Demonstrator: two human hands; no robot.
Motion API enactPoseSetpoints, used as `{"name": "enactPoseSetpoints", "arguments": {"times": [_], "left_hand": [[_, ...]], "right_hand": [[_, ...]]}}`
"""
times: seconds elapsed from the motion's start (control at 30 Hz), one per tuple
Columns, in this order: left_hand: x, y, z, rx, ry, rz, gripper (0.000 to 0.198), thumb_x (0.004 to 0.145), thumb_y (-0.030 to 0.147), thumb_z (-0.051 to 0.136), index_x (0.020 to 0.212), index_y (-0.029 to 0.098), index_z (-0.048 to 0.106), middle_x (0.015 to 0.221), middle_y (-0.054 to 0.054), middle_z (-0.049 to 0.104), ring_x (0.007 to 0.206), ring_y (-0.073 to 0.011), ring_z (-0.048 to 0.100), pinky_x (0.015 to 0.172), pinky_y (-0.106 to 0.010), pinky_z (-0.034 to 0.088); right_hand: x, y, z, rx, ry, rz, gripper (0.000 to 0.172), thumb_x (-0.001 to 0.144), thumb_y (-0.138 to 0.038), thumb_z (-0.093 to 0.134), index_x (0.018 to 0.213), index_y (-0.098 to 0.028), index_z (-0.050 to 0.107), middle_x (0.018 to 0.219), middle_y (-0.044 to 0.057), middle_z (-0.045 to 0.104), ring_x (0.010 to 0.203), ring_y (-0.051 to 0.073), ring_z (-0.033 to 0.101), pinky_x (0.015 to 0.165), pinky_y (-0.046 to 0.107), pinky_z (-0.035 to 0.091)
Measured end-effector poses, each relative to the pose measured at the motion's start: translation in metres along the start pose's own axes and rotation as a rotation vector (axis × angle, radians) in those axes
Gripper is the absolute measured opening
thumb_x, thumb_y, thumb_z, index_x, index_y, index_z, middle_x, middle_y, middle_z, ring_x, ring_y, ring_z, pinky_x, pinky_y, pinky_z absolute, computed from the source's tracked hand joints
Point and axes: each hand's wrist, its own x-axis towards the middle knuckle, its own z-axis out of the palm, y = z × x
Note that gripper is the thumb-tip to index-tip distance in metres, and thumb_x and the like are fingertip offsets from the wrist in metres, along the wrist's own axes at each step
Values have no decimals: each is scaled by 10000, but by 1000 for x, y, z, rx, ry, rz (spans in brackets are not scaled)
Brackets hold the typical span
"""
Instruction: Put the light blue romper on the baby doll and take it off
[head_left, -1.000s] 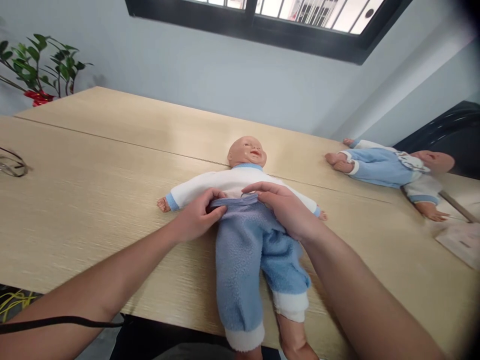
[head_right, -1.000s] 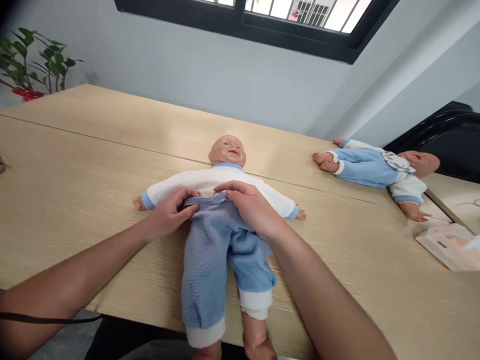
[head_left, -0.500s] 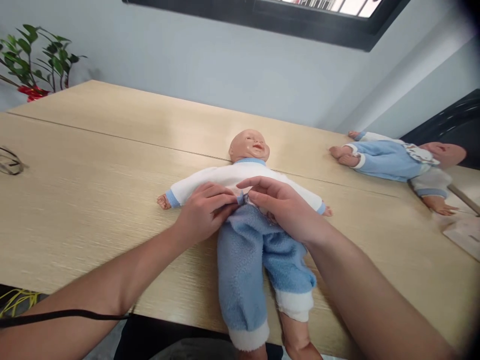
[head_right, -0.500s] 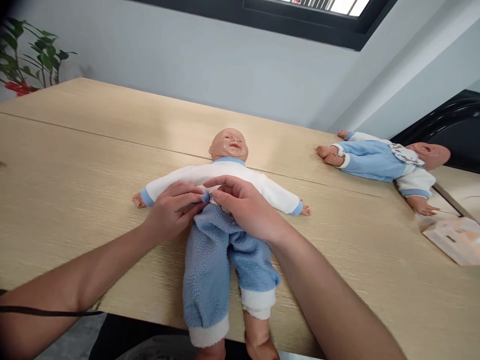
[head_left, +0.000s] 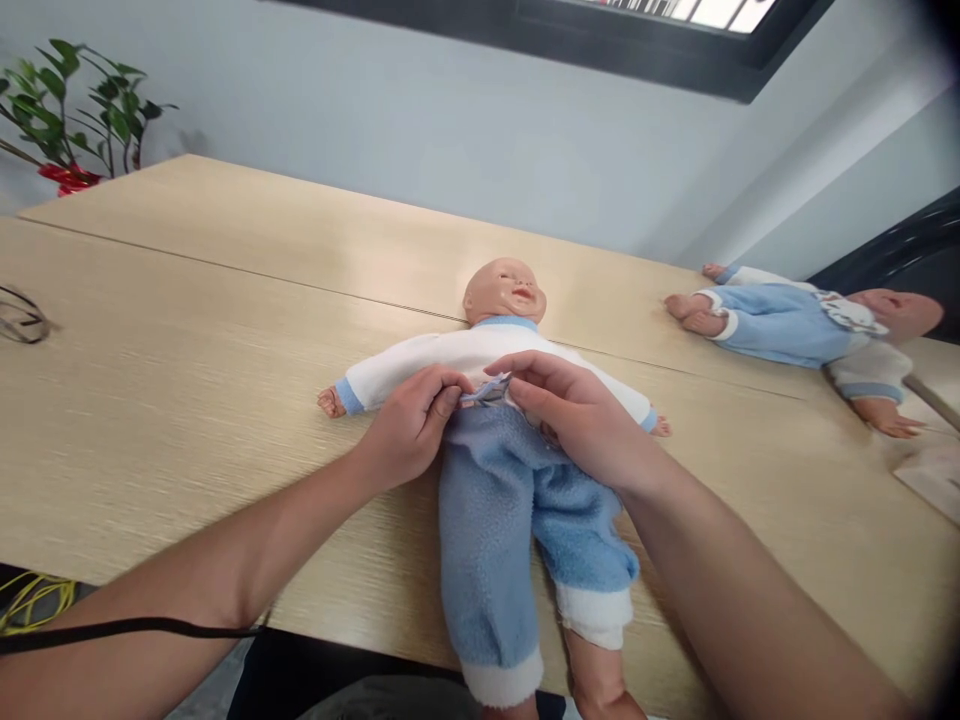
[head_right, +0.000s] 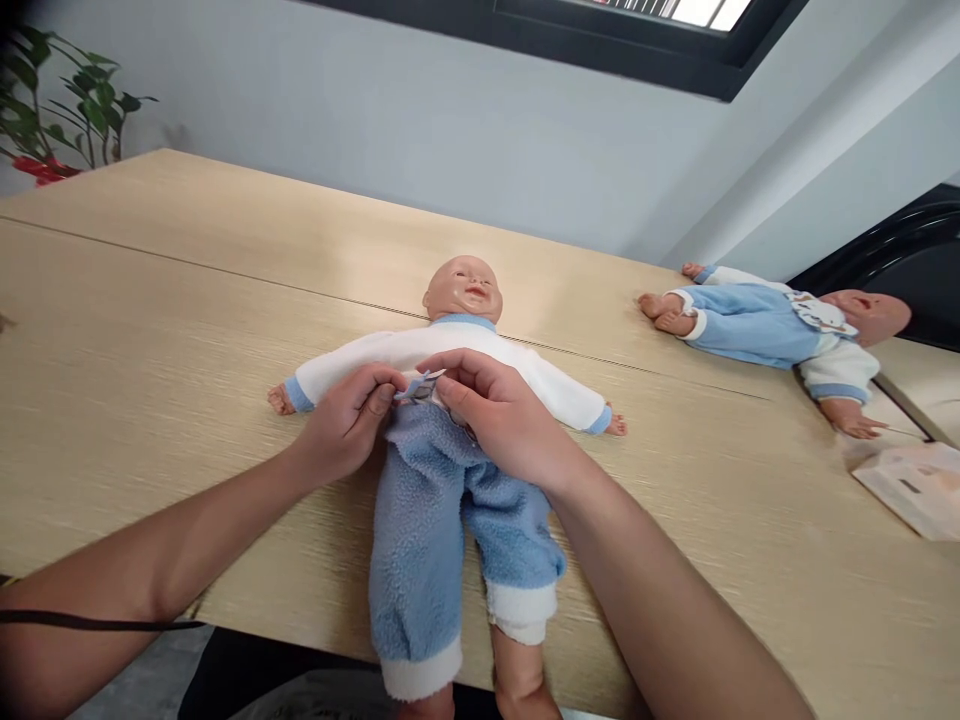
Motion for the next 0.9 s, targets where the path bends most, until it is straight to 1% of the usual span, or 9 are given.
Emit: {"name": "enactPoseSetpoints", "arguments": {"times": [0.13,0.23,0.3,0.4,0.5,0.57,0.67,0.83,0.9], "left_hand": [[0,0,-3,-14,-18,19,241,1091,324,442,1115,217,658,1022,-24,713,941,-172,659,881,-312,520],[1,-2,-7,-5,-68,44,169,1035,304,566,1152,214,648,1106,-42,711,1051,-191,656,941,-327,524],[1,-5,-9,10,-79,28,193,986,255,619,1173,210,638,1134,-55,698,1079,-203,652,947,-337,533],[0,-10,-10,21,5,-35,235,950,177,593,1176,220,641,1115,-53,690,1020,-198,663,894,-338,556],[-1,-12,-10,9,63,-74,190,949,195,599,1120,231,673,1075,-39,714,945,-190,681,837,-328,570],[-2,-11,-10,-10,65,-95,149,959,249,623,1090,231,694,1044,-36,738,934,-196,699,829,-331,582],[-3,-7,-11,-69,74,-144,171,968,318,641,1093,220,702,1014,-48,765,938,-212,729,826,-338,604],[-1,-1,-13,-214,47,-177,184,981,351,633,1045,196,709,945,-39,787,857,-192,754,787,-309,613],[-1,1,-13,-240,44,-183,182,979,350,634,1016,192,715,914,-30,788,835,-182,749,767,-292,608]], "right_hand": [[-1,0,-1,7,18,-3,219,1000,-352,622,1165,-220,678,720,-54,441,551,87,303,474,245,213],[-2,-2,-2,5,43,4,217,1000,-351,619,1162,-218,676,726,-53,434,549,87,305,475,247,214],[-3,-3,-2,3,49,0,205,1002,-340,612,1153,-218,678,723,-54,430,550,88,307,479,247,217],[-4,-5,-1,-2,49,-7,188,1005,-328,602,1140,-221,678,695,-63,407,545,90,301,482,247,217],[-4,-4,-1,-21,49,-14,187,1013,-331,591,1141,-226,677,676,-69,399,530,90,291,479,249,213],[-3,-3,-2,-58,51,-23,194,1020,-335,579,1145,-224,679,673,-69,407,527,91,294,477,252,211],[-2,0,-4,-137,55,-53,203,1029,-339,563,1138,-218,684,678,-64,434,540,93,312,488,253,223],[-2,1,-5,-234,19,-66,193,1027,-331,543,1086,-220,689,697,-61,458,558,95,330,521,253,266],[-2,0,-4,-278,23,-74,212,1028,-351,537,1070,-215,694,731,-46,506,583,103,371,544,257,300]]}}
